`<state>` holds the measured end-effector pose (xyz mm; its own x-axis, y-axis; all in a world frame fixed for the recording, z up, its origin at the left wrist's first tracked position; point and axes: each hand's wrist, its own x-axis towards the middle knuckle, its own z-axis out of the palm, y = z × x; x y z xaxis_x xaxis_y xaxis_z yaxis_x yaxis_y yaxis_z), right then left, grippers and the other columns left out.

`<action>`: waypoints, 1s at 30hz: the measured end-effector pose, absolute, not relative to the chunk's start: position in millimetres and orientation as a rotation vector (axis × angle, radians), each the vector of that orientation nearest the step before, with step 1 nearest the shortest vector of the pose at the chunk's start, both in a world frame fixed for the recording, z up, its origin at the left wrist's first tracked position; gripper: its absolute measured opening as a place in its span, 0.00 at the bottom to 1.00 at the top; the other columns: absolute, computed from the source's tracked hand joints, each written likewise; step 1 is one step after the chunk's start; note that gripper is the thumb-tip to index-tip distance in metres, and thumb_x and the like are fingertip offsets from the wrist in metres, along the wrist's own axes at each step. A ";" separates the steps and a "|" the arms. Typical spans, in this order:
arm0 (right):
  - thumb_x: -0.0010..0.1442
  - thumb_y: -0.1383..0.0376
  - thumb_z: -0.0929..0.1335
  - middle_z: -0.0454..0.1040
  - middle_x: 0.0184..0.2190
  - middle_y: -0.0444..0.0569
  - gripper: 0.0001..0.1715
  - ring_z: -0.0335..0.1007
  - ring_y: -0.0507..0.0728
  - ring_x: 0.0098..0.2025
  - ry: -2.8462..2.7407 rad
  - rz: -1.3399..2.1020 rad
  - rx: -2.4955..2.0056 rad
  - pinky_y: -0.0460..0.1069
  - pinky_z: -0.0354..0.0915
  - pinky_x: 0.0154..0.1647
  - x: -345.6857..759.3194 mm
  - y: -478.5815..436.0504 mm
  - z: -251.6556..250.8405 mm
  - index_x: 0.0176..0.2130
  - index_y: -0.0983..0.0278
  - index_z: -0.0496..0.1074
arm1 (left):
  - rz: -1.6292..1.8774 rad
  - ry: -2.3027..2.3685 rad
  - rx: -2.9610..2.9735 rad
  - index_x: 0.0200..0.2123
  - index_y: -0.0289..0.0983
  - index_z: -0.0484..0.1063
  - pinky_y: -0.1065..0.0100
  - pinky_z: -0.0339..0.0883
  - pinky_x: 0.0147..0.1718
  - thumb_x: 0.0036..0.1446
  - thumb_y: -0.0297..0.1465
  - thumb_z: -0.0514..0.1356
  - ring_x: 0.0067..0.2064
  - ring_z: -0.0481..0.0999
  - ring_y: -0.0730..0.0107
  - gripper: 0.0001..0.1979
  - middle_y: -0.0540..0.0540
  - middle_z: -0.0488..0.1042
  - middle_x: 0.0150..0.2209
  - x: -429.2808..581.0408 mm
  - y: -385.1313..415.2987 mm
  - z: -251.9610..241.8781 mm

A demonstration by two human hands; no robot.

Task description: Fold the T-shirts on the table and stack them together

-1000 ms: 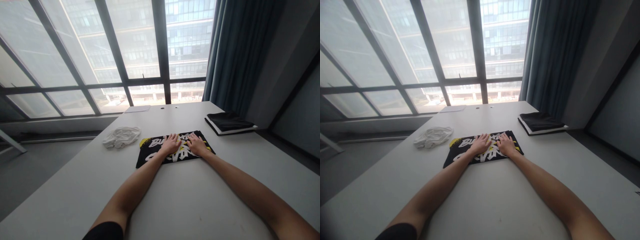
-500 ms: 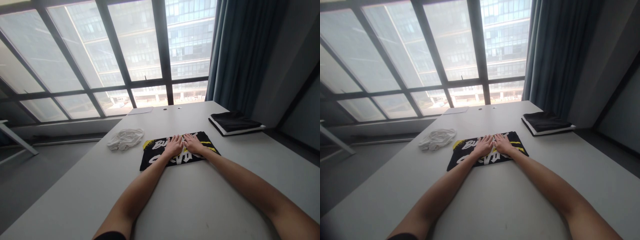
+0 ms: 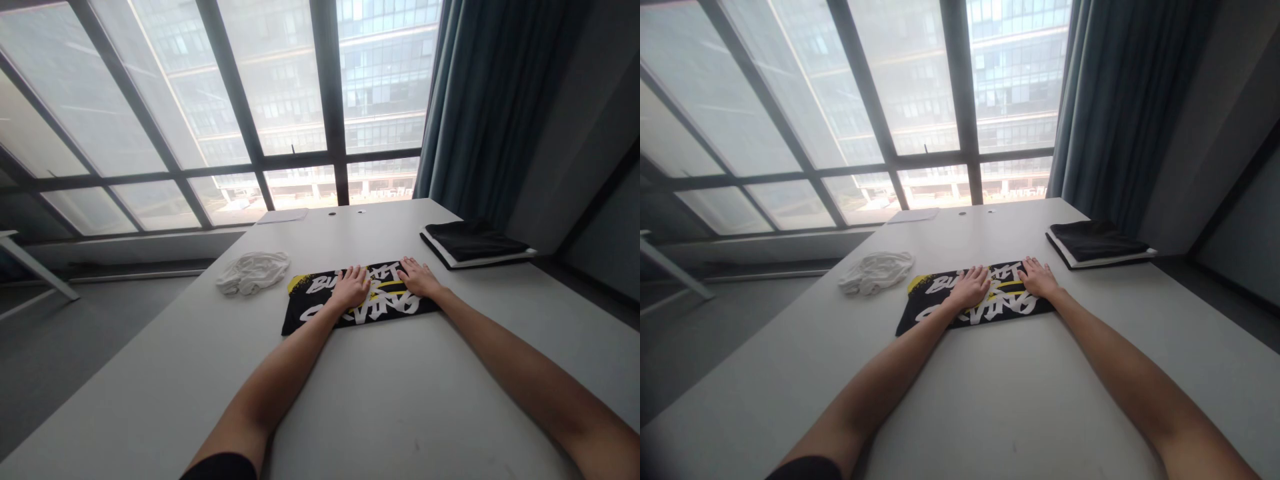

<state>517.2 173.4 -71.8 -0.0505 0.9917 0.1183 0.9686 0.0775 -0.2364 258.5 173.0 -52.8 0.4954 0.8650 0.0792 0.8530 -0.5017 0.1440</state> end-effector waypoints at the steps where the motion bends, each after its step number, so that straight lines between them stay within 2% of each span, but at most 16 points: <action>1: 0.71 0.53 0.52 0.47 0.73 0.56 0.37 0.40 0.64 0.74 -2.099 0.145 -1.968 0.68 0.42 0.70 517.2 173.9 -72.4 0.71 0.66 0.53 | 0.218 1.520 2.637 0.71 0.41 0.52 0.41 0.41 0.68 0.71 0.47 0.37 0.73 0.45 0.49 0.31 0.42 0.48 0.74 258.6 172.8 -52.0; 5: 0.71 0.56 0.53 0.52 0.72 0.57 0.34 0.44 0.64 0.73 -2.057 0.120 -1.908 0.68 0.44 0.70 519.7 171.1 -66.4 0.69 0.66 0.58 | 0.305 1.515 2.671 0.71 0.42 0.53 0.41 0.41 0.68 0.72 0.47 0.38 0.73 0.46 0.51 0.31 0.41 0.49 0.73 259.2 171.0 -49.0; 11: 0.70 0.67 0.53 0.56 0.70 0.58 0.31 0.45 0.61 0.73 -1.960 -0.186 -1.706 0.61 0.43 0.71 495.0 149.8 -46.0 0.66 0.71 0.63 | 0.313 1.464 2.720 0.67 0.43 0.59 0.38 0.44 0.66 0.73 0.46 0.38 0.72 0.50 0.48 0.28 0.40 0.55 0.71 258.8 168.2 -50.3; 15: 0.71 0.62 0.55 0.55 0.71 0.56 0.31 0.45 0.60 0.73 -2.191 -0.047 -1.532 0.60 0.43 0.71 463.1 140.3 -50.9 0.68 0.67 0.61 | 0.309 1.468 2.724 0.68 0.43 0.59 0.39 0.45 0.66 0.73 0.45 0.38 0.72 0.51 0.48 0.27 0.40 0.54 0.71 258.4 167.8 -50.9; 19: 0.71 0.57 0.58 0.56 0.71 0.56 0.31 0.46 0.62 0.73 -2.302 0.117 -1.616 0.64 0.44 0.71 462.8 144.4 -60.2 0.67 0.65 0.62 | 0.284 1.475 2.719 0.68 0.44 0.58 0.39 0.44 0.67 0.73 0.45 0.39 0.72 0.50 0.48 0.27 0.41 0.53 0.72 258.2 168.3 -51.2; 22: 0.73 0.59 0.54 0.59 0.69 0.57 0.30 0.48 0.62 0.72 -2.226 0.073 -1.706 0.63 0.46 0.71 478.4 152.0 -62.5 0.66 0.66 0.64 | 0.281 1.483 2.720 0.68 0.45 0.58 0.39 0.45 0.66 0.73 0.45 0.39 0.72 0.50 0.49 0.27 0.42 0.53 0.72 258.6 169.4 -52.6; 25: 0.73 0.59 0.53 0.57 0.70 0.57 0.30 0.48 0.62 0.72 -2.135 0.032 -1.800 0.63 0.47 0.70 493.0 158.7 -64.2 0.66 0.67 0.63 | 0.284 1.494 2.713 0.68 0.45 0.57 0.38 0.44 0.66 0.73 0.45 0.39 0.72 0.50 0.49 0.27 0.42 0.53 0.72 259.2 170.6 -54.4; 30: 0.72 0.56 0.55 0.54 0.72 0.55 0.30 0.45 0.63 0.73 -2.144 0.053 -1.869 0.67 0.47 0.70 500.5 163.3 -69.7 0.67 0.64 0.61 | 0.308 1.487 2.658 0.68 0.44 0.58 0.33 0.36 0.66 0.73 0.45 0.38 0.72 0.48 0.48 0.27 0.42 0.53 0.72 260.3 171.8 -53.8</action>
<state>500.5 163.3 -69.7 -0.1121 0.9741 0.1963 0.9632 0.1551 -0.2194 260.3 171.8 -53.8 0.5086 0.8503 0.1353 0.8341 -0.5256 0.1674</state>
